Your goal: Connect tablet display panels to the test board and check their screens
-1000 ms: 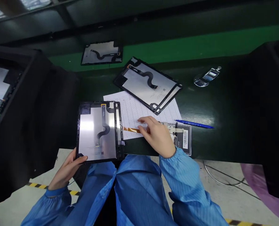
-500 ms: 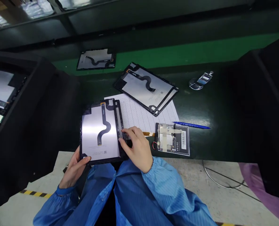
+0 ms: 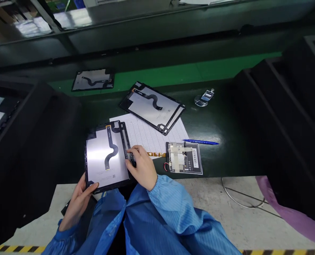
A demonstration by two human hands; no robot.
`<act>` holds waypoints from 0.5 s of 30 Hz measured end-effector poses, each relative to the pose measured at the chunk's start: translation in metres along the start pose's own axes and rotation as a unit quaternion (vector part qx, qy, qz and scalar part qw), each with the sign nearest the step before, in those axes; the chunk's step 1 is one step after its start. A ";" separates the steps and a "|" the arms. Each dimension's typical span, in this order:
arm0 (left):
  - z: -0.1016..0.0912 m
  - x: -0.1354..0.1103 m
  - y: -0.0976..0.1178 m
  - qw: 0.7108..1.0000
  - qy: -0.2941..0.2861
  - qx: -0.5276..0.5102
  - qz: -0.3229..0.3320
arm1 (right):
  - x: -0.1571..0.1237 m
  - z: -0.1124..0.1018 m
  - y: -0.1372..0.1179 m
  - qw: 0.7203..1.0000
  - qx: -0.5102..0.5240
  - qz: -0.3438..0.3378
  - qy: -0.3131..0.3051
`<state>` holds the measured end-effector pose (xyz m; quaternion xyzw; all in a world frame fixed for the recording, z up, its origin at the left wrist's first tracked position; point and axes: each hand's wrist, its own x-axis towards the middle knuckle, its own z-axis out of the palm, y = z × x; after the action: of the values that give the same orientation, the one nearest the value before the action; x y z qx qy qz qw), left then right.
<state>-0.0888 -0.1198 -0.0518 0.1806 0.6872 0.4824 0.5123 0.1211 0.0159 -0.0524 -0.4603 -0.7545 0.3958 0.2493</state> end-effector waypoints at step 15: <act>0.017 -0.007 0.011 0.943 0.207 0.219 0.142 | 0.005 -0.002 0.005 0.999 0.039 -0.033 -0.004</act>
<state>-0.0740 -0.1122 -0.0385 0.2805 0.8336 0.4149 0.2330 0.1231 0.0222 -0.0556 -0.4231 -0.7543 0.4187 0.2769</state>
